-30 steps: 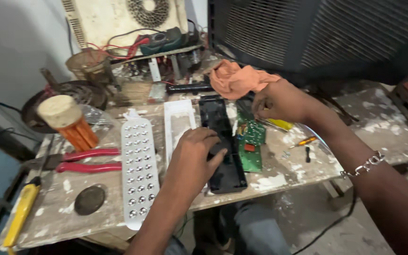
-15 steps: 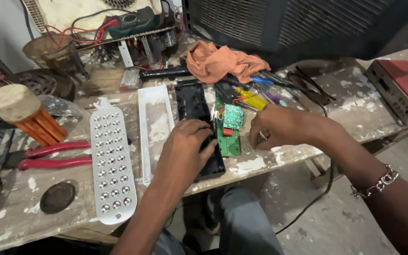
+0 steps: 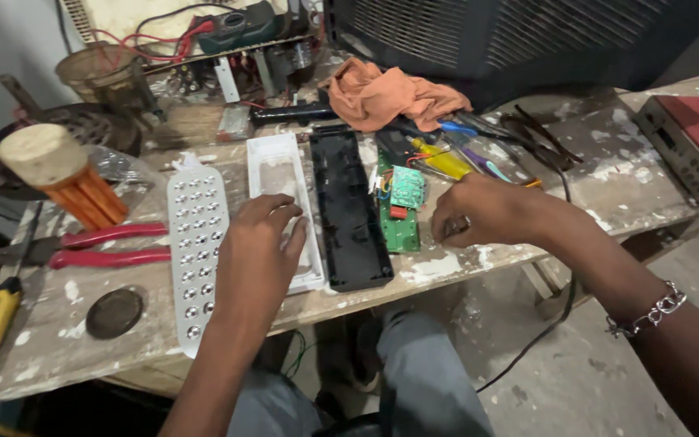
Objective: The person wipes a clear plastic cover with an orange cloth, then presses LED bulbs into a white housing strip and seats a green circuit board into the housing. They use a screwdriver on the assembly, handle a black battery pack and wires, and work the components into place on the workbench.
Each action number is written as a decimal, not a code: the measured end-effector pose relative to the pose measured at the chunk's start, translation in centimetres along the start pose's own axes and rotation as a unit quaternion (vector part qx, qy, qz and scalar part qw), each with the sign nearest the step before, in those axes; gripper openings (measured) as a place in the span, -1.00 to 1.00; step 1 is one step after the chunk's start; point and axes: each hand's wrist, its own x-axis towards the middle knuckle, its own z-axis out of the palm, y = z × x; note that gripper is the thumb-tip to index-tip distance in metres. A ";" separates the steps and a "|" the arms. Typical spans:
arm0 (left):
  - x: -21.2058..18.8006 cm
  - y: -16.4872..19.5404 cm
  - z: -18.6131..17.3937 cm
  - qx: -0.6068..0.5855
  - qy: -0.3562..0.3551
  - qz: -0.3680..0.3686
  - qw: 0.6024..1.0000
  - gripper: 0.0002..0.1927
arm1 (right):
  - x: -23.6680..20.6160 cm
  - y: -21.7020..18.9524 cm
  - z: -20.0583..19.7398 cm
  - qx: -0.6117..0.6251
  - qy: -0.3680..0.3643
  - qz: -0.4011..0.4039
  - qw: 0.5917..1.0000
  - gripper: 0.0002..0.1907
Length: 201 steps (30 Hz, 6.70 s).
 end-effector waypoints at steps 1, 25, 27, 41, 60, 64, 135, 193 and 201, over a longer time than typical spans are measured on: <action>-0.2 -0.4 -0.4 0.005 0.004 -0.004 1.000 -0.82 | 0.1 -0.1 0.1 -0.004 0.003 -0.002 1.000 -0.77; -4.2 -3.5 -7.3 0.070 0.029 -0.220 0.973 -0.31 | 7.4 -12.5 -2.3 -0.035 0.061 0.027 0.997 -0.75; -4.3 -3.6 -7.2 0.057 0.046 -0.209 0.975 -0.33 | 7.6 -12.9 -2.5 -0.047 0.073 -0.001 0.996 -0.76; -2.3 -4.1 -8.7 -0.021 0.152 -0.115 0.981 -0.48 | 10.2 -13.5 -1.8 0.026 0.248 -0.132 0.959 -0.73; -0.5 -4.7 -3.4 -0.823 -0.064 -0.287 0.486 -0.35 | 15.5 -10.7 -0.6 0.537 0.328 -0.052 0.775 -0.46; -0.6 -4.7 -3.1 -0.805 -0.115 -0.312 0.492 -0.33 | 16.3 -8.9 -1.7 0.605 0.283 -0.073 0.741 -0.57; 3.4 -3.1 -3.0 -0.230 0.027 -0.255 0.939 -0.51 | 17.5 -8.3 0.1 0.499 0.184 0.047 0.846 -0.44; 0.3 -8.1 -0.2 -0.050 -0.169 -0.027 0.984 -0.62 | 26.3 -3.9 2.3 -0.039 0.216 -0.068 0.973 -0.53; 0.6 -7.8 -0.8 -0.064 -0.183 -0.041 0.980 -0.60 | 26.9 -5.1 -0.1 0.005 0.055 0.060 0.997 -0.44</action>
